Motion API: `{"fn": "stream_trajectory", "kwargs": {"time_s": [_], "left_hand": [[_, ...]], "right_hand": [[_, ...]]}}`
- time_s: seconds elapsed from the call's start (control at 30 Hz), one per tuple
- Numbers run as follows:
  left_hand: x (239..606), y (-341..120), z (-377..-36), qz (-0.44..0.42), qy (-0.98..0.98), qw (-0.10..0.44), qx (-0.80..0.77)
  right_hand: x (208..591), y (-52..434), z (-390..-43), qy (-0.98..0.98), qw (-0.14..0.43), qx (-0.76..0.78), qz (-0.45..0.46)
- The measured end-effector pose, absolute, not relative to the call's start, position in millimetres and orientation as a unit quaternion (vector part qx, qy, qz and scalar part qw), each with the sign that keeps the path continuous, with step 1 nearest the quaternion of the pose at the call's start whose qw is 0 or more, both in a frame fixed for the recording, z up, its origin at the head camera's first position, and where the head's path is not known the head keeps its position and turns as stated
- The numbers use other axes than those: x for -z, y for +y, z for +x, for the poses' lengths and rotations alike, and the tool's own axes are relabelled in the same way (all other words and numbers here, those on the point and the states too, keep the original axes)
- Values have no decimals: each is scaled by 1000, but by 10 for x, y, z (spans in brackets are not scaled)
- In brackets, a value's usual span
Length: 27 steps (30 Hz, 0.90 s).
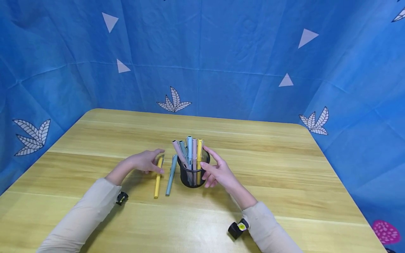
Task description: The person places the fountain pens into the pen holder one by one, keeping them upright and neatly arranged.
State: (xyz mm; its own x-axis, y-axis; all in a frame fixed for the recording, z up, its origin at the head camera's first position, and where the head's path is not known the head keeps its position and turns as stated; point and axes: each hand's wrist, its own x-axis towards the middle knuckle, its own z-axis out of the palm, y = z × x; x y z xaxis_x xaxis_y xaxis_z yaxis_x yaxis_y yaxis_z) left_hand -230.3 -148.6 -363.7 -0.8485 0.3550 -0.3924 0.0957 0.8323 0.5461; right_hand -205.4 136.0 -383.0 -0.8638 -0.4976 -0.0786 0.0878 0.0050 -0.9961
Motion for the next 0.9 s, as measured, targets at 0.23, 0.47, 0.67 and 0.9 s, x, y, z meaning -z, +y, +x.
{"fn": "stream_trajectory", "kwargs": {"time_s": [0.23, 0.47, 0.67, 0.9], "left_hand": [[3660, -1488, -2311, 121, 926, 254, -251], [3688, -1509, -2346, 113, 924, 272, -242], [3684, -1496, -2378, 104, 917, 284, -260], [3684, -1501, -2422, 85, 903, 300, -297]], "right_hand": [[3833, 1361, -2057, 675, 212, 690, -154], [3830, 1359, -2049, 677, 214, 688, -152], [3830, 1361, -2047, 675, 216, 689, -153], [3821, 1359, -2043, 675, 215, 689, -151]]}}
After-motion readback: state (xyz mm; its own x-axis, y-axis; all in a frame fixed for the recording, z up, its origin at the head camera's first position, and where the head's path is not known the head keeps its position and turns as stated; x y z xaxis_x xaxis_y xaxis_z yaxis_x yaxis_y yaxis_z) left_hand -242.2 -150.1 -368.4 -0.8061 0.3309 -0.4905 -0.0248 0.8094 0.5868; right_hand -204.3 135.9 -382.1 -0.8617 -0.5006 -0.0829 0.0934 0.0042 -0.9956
